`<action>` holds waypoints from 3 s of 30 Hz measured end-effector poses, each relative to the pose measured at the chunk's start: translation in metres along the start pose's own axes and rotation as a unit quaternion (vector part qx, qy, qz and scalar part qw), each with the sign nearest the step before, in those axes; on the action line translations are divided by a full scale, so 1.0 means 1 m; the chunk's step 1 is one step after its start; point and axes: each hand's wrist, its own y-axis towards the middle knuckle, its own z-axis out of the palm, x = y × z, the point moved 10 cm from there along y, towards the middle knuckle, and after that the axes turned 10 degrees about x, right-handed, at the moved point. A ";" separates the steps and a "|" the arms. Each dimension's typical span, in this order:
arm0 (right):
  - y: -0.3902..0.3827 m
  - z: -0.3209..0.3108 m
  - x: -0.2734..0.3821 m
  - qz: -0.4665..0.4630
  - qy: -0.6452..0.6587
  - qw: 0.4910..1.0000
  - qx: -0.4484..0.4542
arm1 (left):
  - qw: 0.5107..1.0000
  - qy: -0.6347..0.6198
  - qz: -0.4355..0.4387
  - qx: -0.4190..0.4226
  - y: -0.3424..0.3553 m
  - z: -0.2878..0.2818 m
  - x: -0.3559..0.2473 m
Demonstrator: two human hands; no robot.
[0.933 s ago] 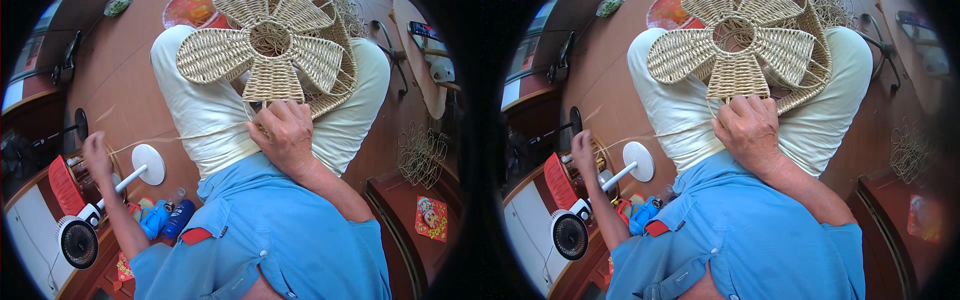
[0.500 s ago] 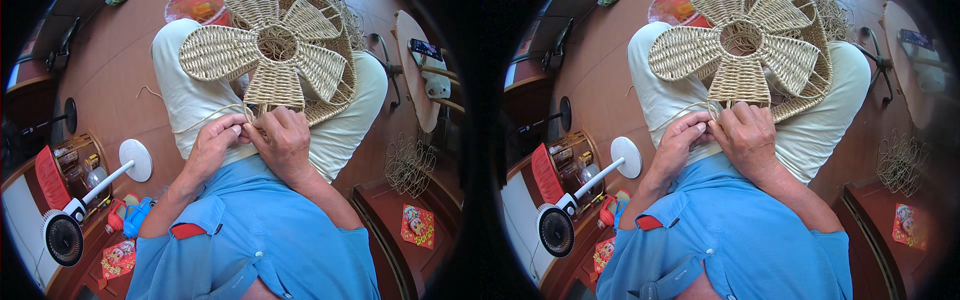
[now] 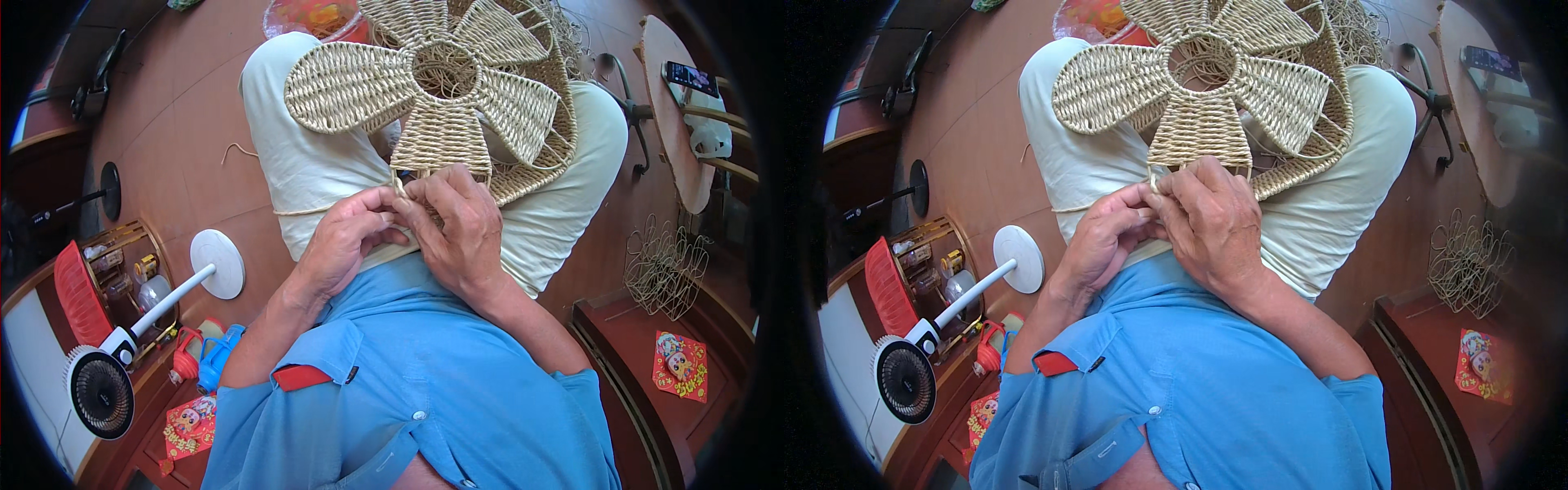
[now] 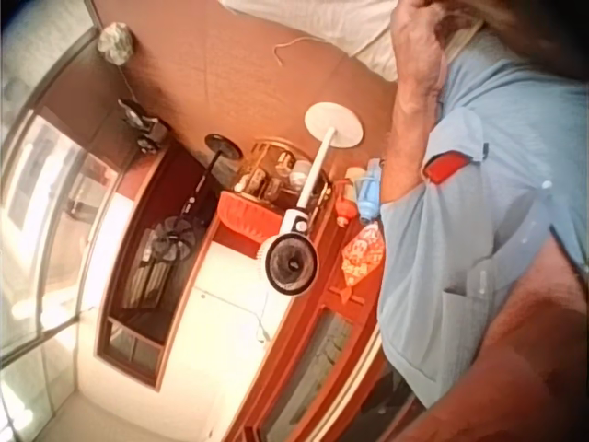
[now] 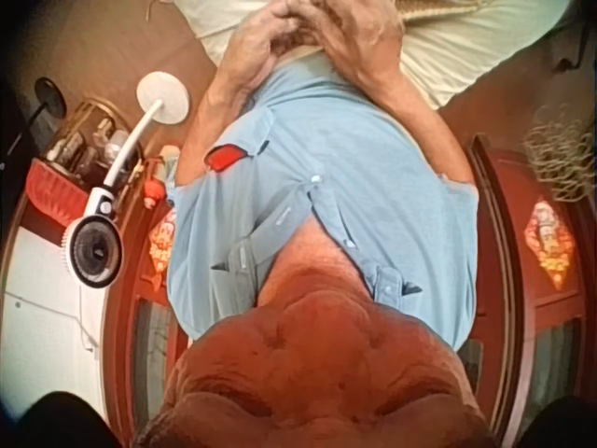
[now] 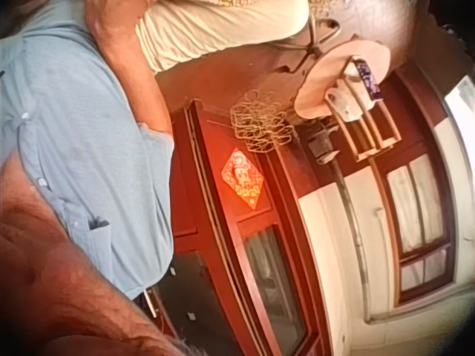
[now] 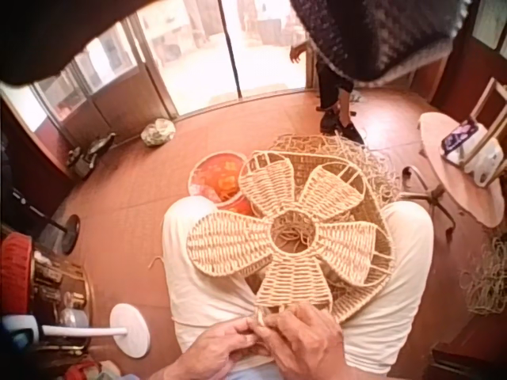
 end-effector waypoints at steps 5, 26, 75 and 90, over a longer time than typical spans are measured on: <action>-0.018 -0.018 -0.023 0.097 0.216 0.966 0.103 | 0.864 0.473 0.028 -0.173 -0.021 -0.001 -0.050; -0.041 -0.063 -0.070 0.240 0.382 0.891 0.054 | 0.666 0.694 0.243 -0.127 0.017 0.076 -0.068; -0.212 -0.388 -0.361 0.313 0.402 0.808 -0.296 | 0.711 0.670 0.208 -0.047 0.042 0.105 -0.051; -0.179 -0.308 -0.213 0.398 0.139 0.906 0.035 | 0.717 0.676 0.153 -0.072 0.052 0.098 -0.044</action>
